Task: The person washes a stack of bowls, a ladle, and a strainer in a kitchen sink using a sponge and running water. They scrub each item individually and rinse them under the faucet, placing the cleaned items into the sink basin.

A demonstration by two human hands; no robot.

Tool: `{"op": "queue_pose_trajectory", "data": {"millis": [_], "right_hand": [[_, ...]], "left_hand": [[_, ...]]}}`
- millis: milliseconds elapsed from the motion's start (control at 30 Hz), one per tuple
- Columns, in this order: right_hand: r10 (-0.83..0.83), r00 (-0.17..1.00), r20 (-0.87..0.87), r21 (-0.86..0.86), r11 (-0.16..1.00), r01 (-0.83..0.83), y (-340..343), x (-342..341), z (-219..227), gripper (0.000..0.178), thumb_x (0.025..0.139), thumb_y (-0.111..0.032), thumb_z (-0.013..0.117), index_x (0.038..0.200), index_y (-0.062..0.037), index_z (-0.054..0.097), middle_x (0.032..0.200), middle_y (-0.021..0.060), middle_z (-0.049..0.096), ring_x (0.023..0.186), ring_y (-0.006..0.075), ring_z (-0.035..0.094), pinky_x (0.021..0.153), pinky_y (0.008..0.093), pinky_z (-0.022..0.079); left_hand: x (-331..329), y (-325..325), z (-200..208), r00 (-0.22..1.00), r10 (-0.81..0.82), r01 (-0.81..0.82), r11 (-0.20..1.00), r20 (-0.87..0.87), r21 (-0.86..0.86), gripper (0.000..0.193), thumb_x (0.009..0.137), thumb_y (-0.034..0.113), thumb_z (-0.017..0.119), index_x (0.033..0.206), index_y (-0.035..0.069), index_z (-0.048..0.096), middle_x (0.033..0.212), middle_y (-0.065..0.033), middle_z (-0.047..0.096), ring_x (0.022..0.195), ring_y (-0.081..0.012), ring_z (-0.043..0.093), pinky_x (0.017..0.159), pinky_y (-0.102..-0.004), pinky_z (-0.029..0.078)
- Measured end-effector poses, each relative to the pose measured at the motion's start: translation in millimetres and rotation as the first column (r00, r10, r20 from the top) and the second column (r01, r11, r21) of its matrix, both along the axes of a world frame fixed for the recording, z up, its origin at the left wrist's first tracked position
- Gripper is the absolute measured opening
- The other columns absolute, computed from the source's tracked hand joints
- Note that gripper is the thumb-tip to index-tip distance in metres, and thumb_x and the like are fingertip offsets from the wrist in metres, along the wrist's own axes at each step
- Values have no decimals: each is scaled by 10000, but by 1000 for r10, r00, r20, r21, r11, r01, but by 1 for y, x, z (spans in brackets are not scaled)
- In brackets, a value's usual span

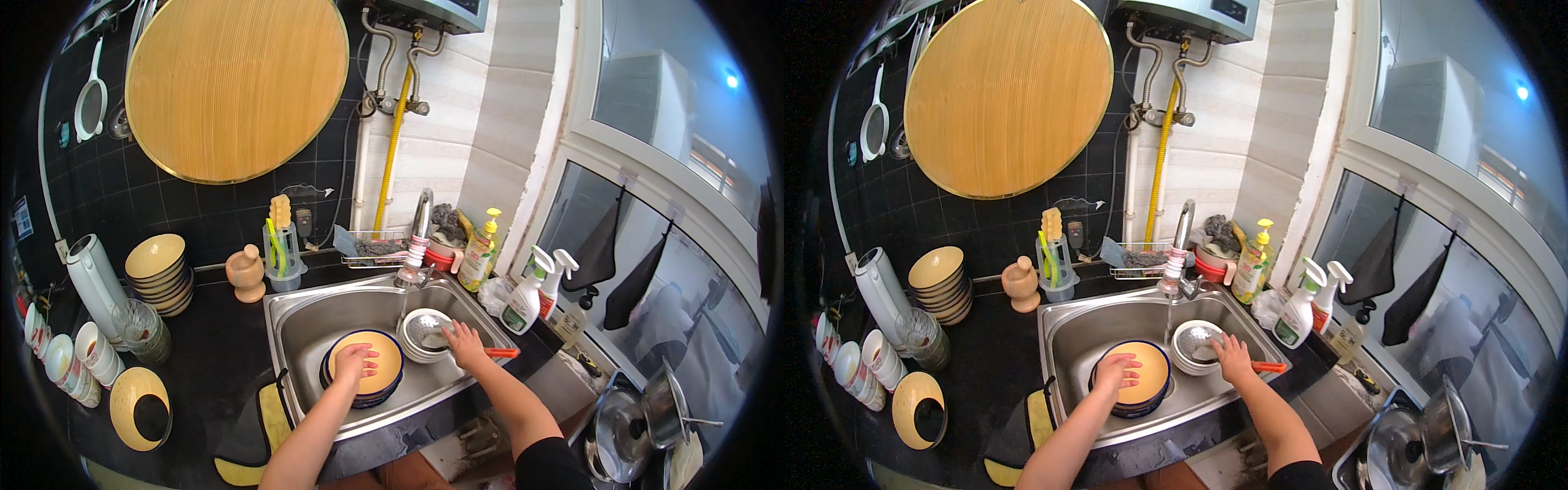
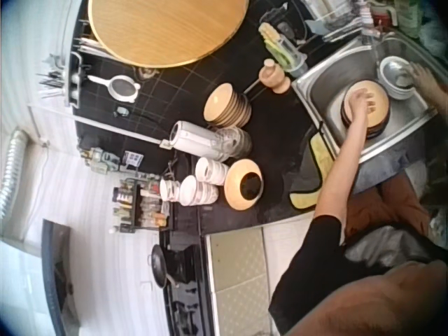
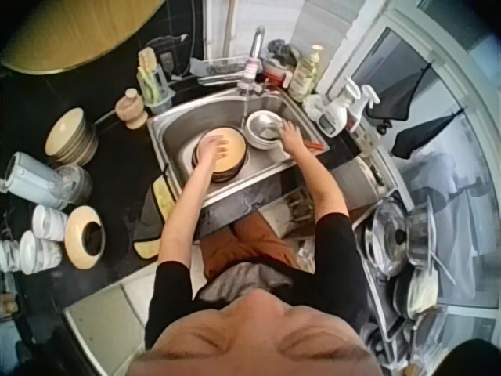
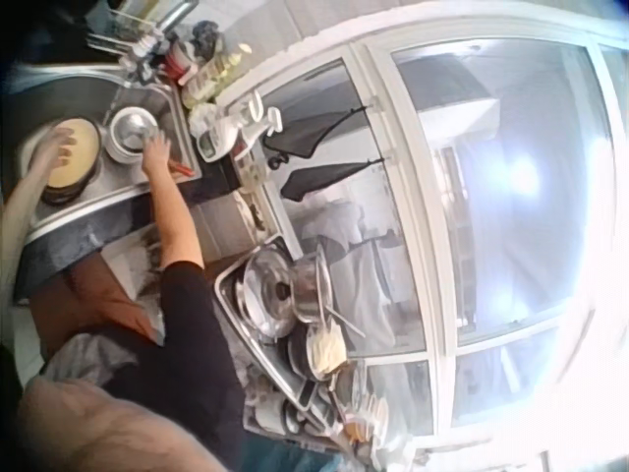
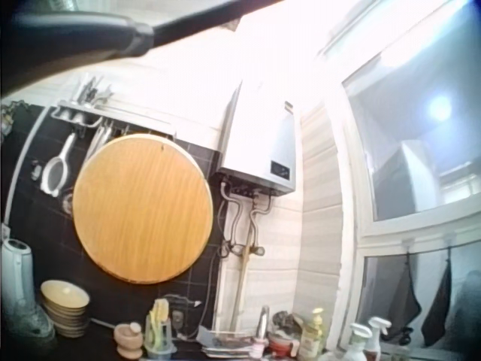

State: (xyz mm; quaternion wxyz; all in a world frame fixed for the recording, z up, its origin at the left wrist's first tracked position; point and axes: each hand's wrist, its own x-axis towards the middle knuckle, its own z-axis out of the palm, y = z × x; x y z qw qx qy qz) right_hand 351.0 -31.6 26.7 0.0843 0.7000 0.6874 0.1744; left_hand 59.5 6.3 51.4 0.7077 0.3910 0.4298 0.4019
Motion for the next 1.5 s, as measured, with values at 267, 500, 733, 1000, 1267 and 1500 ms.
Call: {"op": "queue_pose_trajectory", "data": {"millis": [267, 500, 733, 1000, 1267, 1500], "right_hand": [[-80, 994, -76, -321, 946, 51, 50, 18, -41, 292, 781, -120, 472, 1065, -137, 533, 1030, 84, 557, 984, 275, 529, 802, 377, 439], [12, 887, -461, 5, 1000, -11, 26, 7, 22, 152, 791, -179, 523, 861, -45, 509, 832, 158, 605, 781, 325, 587, 670, 427, 460], [-64, 304, -951, -72, 997, -16, 19, 21, 45, 301, 824, -340, 572, 901, -53, 519, 716, 26, 548, 635, 140, 496, 562, 273, 391], [-187, -23, -982, -180, 968, -177, 18, -6, 53, 304, 808, -300, 613, 987, -64, 545, 728, -40, 551, 625, 49, 477, 540, 200, 392], [155, -50, -987, 123, 911, 393, 46, -16, 31, 257, 743, -144, 658, 907, 3, 525, 775, 67, 592, 657, 131, 552, 608, 268, 455], [-19, 448, -894, 196, 882, 428, 72, 12, 24, 334, 647, -150, 629, 907, 24, 514, 832, 197, 588, 778, 287, 578, 689, 365, 447]], "left_hand": [[41, 8, -13, 987, 68, -69, 998, 147, -1, 187, 869, 102, 437, 998, 15, 542, 846, -108, 597, 604, -146, 546, 535, -276, 487], [62, 15, -20, 987, 22, -25, 999, 161, 20, 194, 886, 133, 440, 1009, 17, 534, 855, -98, 588, 626, -141, 550, 538, -267, 486], [80, 18, -49, 989, 47, -63, 992, 139, 112, 259, 874, 164, 495, 1096, 32, 471, 990, -115, 559, 869, -188, 566, 698, -318, 494], [67, 16, -38, 753, -180, 264, 964, 633, -40, 285, 858, 167, 529, 1099, 46, 438, 1051, -106, 551, 986, -228, 538, 882, -410, 420], [61, 27, -42, 715, -42, 118, 991, 698, -62, 227, 863, 137, 514, 1067, 60, 456, 1031, -84, 562, 961, -200, 552, 866, -388, 440], [57, 30, -41, 694, 38, 30, 996, 719, -81, 191, 867, 142, 506, 1032, 50, 478, 1017, -73, 562, 947, -193, 554, 848, -364, 456]]}}
